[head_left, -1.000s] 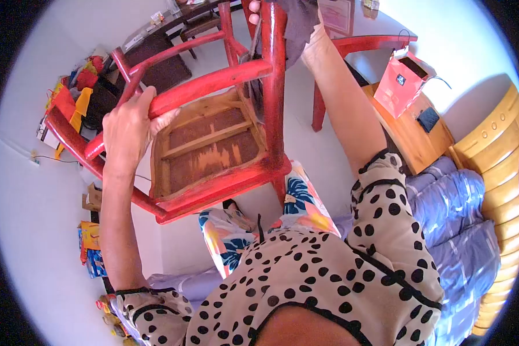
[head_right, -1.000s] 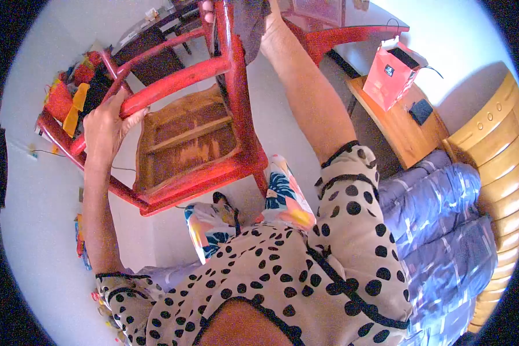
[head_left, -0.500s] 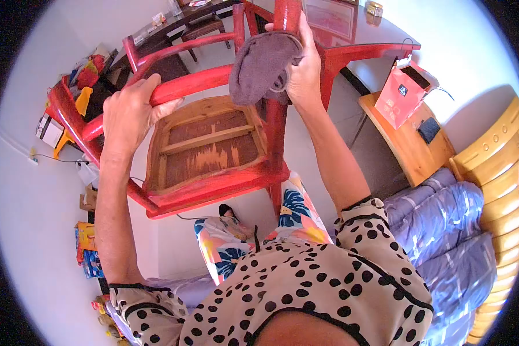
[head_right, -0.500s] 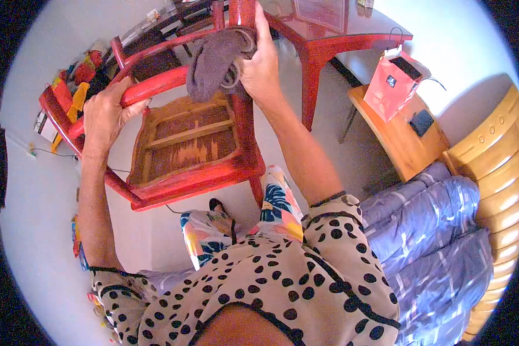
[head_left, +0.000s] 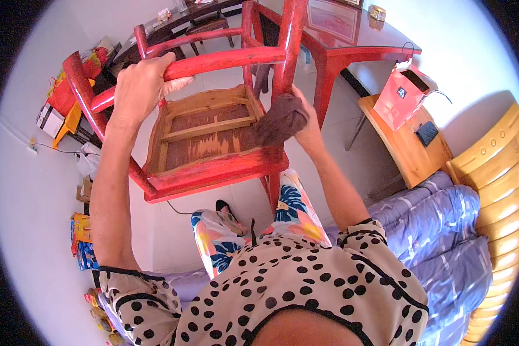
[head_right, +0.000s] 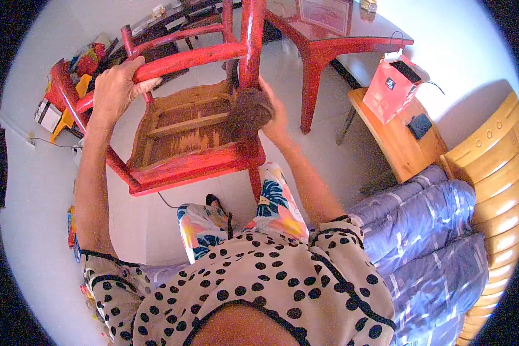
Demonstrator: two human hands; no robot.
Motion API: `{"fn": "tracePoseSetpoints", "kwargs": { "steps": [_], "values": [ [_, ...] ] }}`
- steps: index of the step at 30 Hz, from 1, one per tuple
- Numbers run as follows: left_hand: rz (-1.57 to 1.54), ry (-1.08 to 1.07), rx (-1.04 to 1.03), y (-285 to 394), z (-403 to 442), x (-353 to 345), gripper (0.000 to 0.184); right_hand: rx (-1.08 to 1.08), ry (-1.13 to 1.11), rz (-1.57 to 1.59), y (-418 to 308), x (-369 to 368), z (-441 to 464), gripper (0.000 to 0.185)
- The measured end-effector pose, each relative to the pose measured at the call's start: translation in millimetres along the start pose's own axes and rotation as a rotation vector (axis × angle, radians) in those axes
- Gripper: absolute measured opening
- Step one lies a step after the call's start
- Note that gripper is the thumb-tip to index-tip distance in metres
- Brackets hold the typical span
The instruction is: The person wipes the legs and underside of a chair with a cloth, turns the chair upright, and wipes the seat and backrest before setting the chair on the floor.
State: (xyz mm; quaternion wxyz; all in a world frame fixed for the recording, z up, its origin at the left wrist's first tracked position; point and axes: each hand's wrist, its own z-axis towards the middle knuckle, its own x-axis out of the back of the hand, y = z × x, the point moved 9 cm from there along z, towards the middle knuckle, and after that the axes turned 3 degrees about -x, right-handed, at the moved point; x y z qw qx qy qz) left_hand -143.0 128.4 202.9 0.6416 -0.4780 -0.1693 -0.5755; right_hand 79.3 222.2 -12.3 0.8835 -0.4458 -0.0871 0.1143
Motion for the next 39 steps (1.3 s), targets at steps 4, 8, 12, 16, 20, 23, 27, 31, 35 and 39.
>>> {"fn": "tracePoseSetpoints", "kwargs": {
  "steps": [4, 8, 12, 16, 20, 23, 27, 31, 35, 39],
  "values": [
    [-0.033, -0.018, -0.012, -0.3, -0.8, 1.7, 0.055, -0.404, 0.053, 0.467, 32.7, 32.6, -22.4, 0.048],
    [-0.011, 0.047, -0.01, -2.5, 2.2, 3.3, 0.053, -0.729, 0.16, 0.901, 51.5, 47.1, -91.9, 0.036],
    [0.004, 0.11, -0.024, 5.6, 5.3, 5.8, 0.052, -0.476, 0.126, 0.755, -2.2, 43.0, -79.6, 0.036],
    [-0.004, 0.089, -0.041, 16.3, 10.6, 9.1, 0.052, -0.197, 0.066, 0.577, -72.3, 10.1, -44.5, 0.035],
    [-0.011, 0.079, -0.046, 29.9, 6.1, 13.0, 0.051, -0.257, -0.006, 1.323, -72.9, -22.9, -3.2, 0.031],
    [-0.01, 0.089, -0.06, 43.5, 2.8, 16.7, 0.053, -0.428, 0.23, 1.572, -80.6, -38.0, 20.6, 0.028],
    [-0.017, 0.095, -0.081, 48.7, 2.8, 16.6, 0.057, -0.312, 0.082, 1.338, -70.1, -20.7, 21.7, 0.029],
    [-0.047, 0.129, -0.125, 60.9, 0.8, 24.7, 0.058, -0.548, 0.182, 1.59, -94.9, -17.1, -13.5, 0.034],
    [-0.045, 0.121, -0.15, 63.1, 4.5, 25.9, 0.057, -0.359, -0.179, 1.707, -117.0, -3.1, -39.9, 0.04],
    [-0.002, 0.189, -0.186, 54.8, 10.8, 19.7, 0.045, -0.206, -0.223, 1.495, -132.3, 29.6, -55.8, 0.043]
  ]
}}
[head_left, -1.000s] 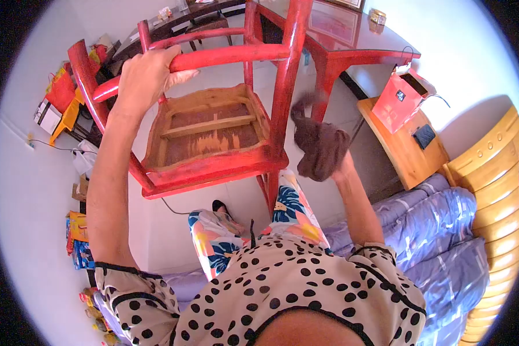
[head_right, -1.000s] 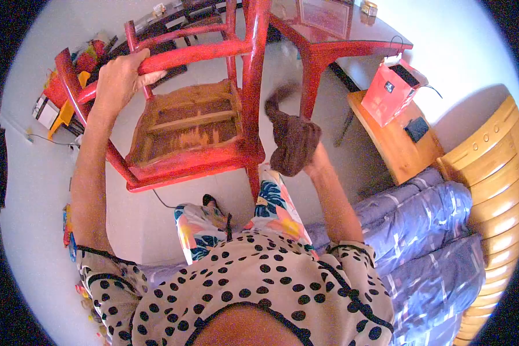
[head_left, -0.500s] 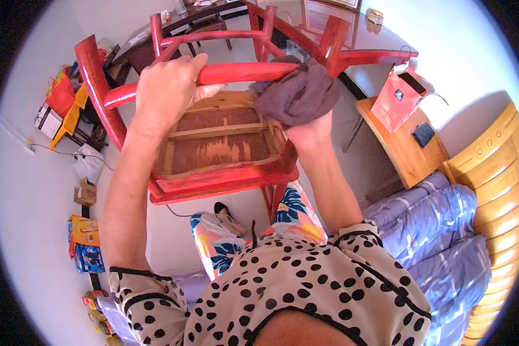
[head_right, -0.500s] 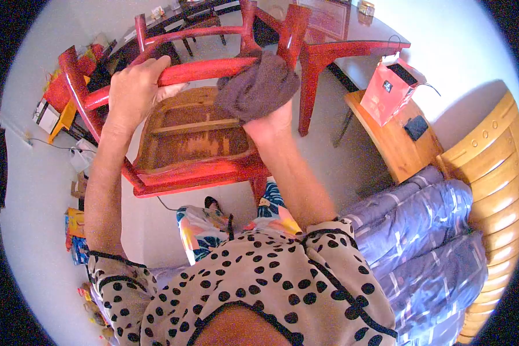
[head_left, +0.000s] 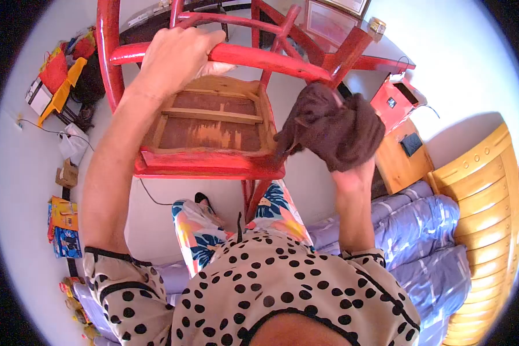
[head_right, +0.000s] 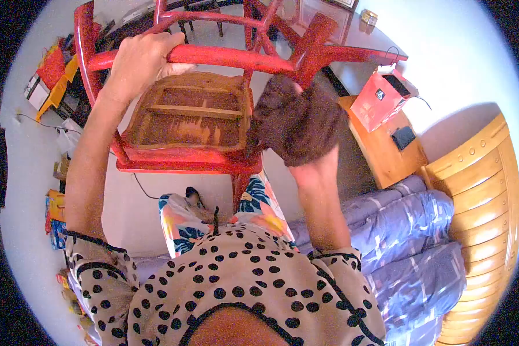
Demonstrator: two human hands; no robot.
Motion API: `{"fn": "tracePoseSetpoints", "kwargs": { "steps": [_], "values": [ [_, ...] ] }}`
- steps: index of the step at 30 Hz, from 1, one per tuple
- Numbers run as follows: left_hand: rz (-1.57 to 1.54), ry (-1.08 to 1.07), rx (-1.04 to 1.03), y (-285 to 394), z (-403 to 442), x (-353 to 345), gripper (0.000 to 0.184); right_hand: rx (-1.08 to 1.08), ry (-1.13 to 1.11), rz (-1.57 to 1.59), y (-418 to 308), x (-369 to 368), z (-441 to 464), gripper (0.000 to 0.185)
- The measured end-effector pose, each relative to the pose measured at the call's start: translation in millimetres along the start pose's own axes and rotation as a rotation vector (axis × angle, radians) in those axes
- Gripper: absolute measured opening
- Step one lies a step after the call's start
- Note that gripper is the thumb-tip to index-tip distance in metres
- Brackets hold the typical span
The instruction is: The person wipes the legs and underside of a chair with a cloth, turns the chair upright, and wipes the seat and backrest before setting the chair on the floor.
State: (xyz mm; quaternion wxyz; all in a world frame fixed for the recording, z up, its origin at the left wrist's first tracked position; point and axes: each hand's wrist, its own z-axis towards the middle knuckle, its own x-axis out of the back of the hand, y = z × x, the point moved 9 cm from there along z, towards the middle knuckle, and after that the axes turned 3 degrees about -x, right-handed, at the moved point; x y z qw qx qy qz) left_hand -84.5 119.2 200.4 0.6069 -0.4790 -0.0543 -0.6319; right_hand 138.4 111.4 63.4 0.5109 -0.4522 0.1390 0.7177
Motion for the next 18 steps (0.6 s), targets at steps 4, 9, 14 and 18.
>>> {"fn": "tracePoseSetpoints", "kwargs": {
  "steps": [4, 9, 14, 18],
  "values": [
    [0.013, -0.067, 0.047, -10.7, 1.0, -8.9, 0.047, 0.284, 0.21, -0.73, -47.4, -19.6, 12.0, 0.049],
    [-0.031, -0.1, 0.098, -20.7, -4.0, -10.7, 0.055, 0.491, 0.16, -1.334, -64.1, -38.0, 46.9, 0.071],
    [-0.056, -0.09, 0.063, -20.0, -7.1, -10.2, 0.051, 0.579, -0.198, -2.715, 8.5, -39.8, 102.5, 0.081],
    [0.006, -0.085, 0.064, -19.8, -12.4, -10.6, 0.05, 0.578, -0.489, -2.859, 25.5, -26.6, 129.5, 0.063]
  ]
}}
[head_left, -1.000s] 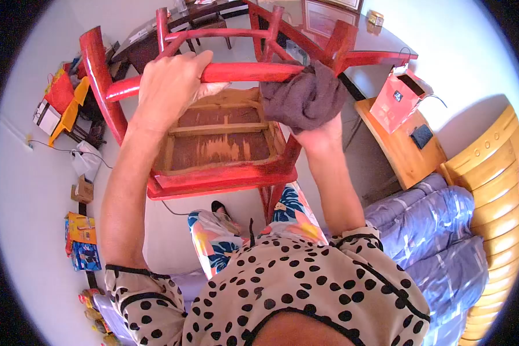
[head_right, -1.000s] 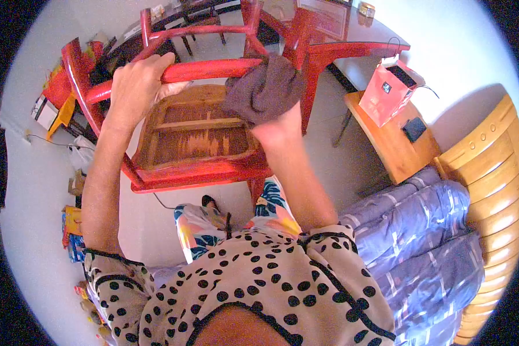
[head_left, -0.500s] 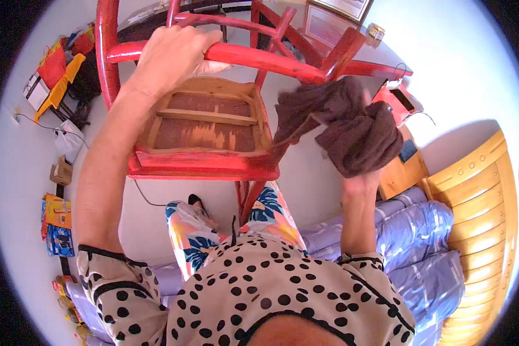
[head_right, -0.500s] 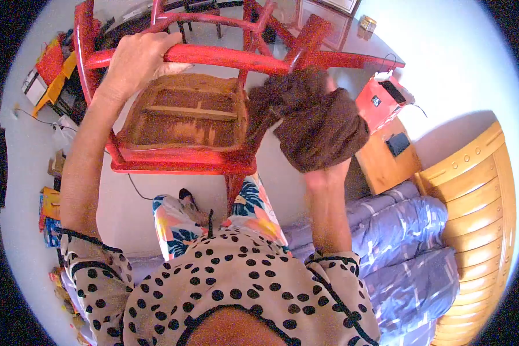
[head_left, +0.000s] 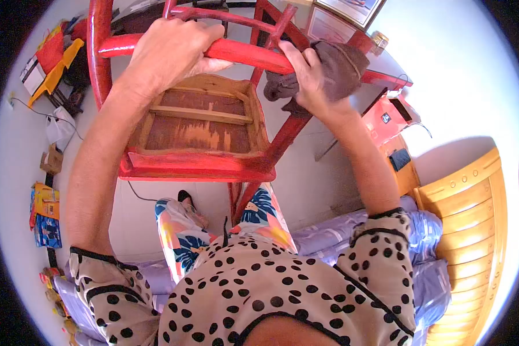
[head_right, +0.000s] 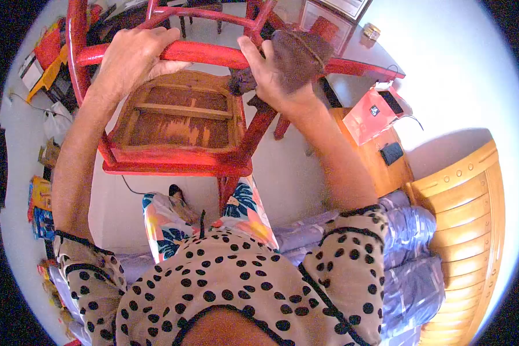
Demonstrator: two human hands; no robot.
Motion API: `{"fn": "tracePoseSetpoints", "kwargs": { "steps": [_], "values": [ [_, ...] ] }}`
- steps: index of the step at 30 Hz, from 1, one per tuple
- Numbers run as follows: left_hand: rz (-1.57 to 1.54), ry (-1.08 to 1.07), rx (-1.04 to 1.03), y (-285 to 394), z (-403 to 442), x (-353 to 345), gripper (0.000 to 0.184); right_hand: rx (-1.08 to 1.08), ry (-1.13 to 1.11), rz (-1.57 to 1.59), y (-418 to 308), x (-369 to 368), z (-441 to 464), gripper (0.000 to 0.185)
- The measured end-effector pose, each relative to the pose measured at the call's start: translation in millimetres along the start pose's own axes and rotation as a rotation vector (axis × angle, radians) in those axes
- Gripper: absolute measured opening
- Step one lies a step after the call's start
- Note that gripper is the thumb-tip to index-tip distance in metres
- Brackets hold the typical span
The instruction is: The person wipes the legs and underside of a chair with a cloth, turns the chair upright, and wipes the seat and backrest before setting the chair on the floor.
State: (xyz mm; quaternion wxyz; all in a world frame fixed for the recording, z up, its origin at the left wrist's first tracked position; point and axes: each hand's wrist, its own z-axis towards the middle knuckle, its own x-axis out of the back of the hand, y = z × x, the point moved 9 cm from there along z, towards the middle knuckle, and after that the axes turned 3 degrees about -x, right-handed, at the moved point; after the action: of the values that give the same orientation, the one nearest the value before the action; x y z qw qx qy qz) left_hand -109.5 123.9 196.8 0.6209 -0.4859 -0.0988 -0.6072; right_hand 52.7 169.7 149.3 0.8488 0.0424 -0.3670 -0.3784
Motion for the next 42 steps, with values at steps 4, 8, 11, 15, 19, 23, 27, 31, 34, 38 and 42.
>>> {"fn": "tracePoseSetpoints", "kwargs": {
  "steps": [4, 8, 11, 15, 19, 23, 27, 31, 34, 38, 42],
  "values": [
    [-0.011, -0.006, 0.018, -2.7, -8.7, 2.2, 0.052, 0.264, 0.021, 0.154, -1.6, -4.3, 15.9, 0.045],
    [-0.001, 0.023, 0.015, -1.6, -16.0, 5.1, 0.052, 0.275, -0.626, 0.407, -2.6, -28.6, 40.8, 0.06],
    [-0.007, 0.032, 0.008, -2.0, -19.9, 11.2, 0.052, 0.207, -1.063, 0.787, -16.5, -41.2, 33.3, 0.064],
    [-0.011, 0.021, 0.023, -6.5, -21.5, 9.1, 0.053, 0.086, -0.548, 0.307, -14.5, -21.1, 36.4, 0.057],
    [0.015, 0.059, 0.018, -9.6, -19.1, 7.2, 0.052, -0.008, -0.143, 0.07, -16.3, -7.5, 21.1, 0.05],
    [0.015, 0.013, 0.05, -8.6, -16.5, 3.7, 0.053, 0.013, 0.219, 0.028, -17.5, -2.6, -2.4, 0.058],
    [0.043, 0.036, 0.057, -11.1, -20.0, 9.0, 0.054, -0.03, 0.44, 0.148, -27.1, 4.2, -17.3, 0.056],
    [-0.098, -0.061, 0.113, -23.1, -16.9, 9.8, 0.077, -0.067, 0.527, 0.173, -33.0, 3.5, -27.6, 0.047],
    [-0.098, -0.054, 0.094, -26.9, -15.4, 9.1, 0.077, -0.1, 0.518, 0.195, -40.9, -0.1, -35.0, 0.041],
    [-0.115, -0.016, 0.048, -35.0, -13.0, 4.1, 0.078, -0.063, 0.45, 0.3, -60.3, -13.6, -59.7, 0.034],
    [-0.048, -0.046, 0.027, -33.5, -6.7, 0.1, 0.069, -0.177, 0.425, 0.485, -56.9, -10.1, -53.3, 0.035]
  ]
}}
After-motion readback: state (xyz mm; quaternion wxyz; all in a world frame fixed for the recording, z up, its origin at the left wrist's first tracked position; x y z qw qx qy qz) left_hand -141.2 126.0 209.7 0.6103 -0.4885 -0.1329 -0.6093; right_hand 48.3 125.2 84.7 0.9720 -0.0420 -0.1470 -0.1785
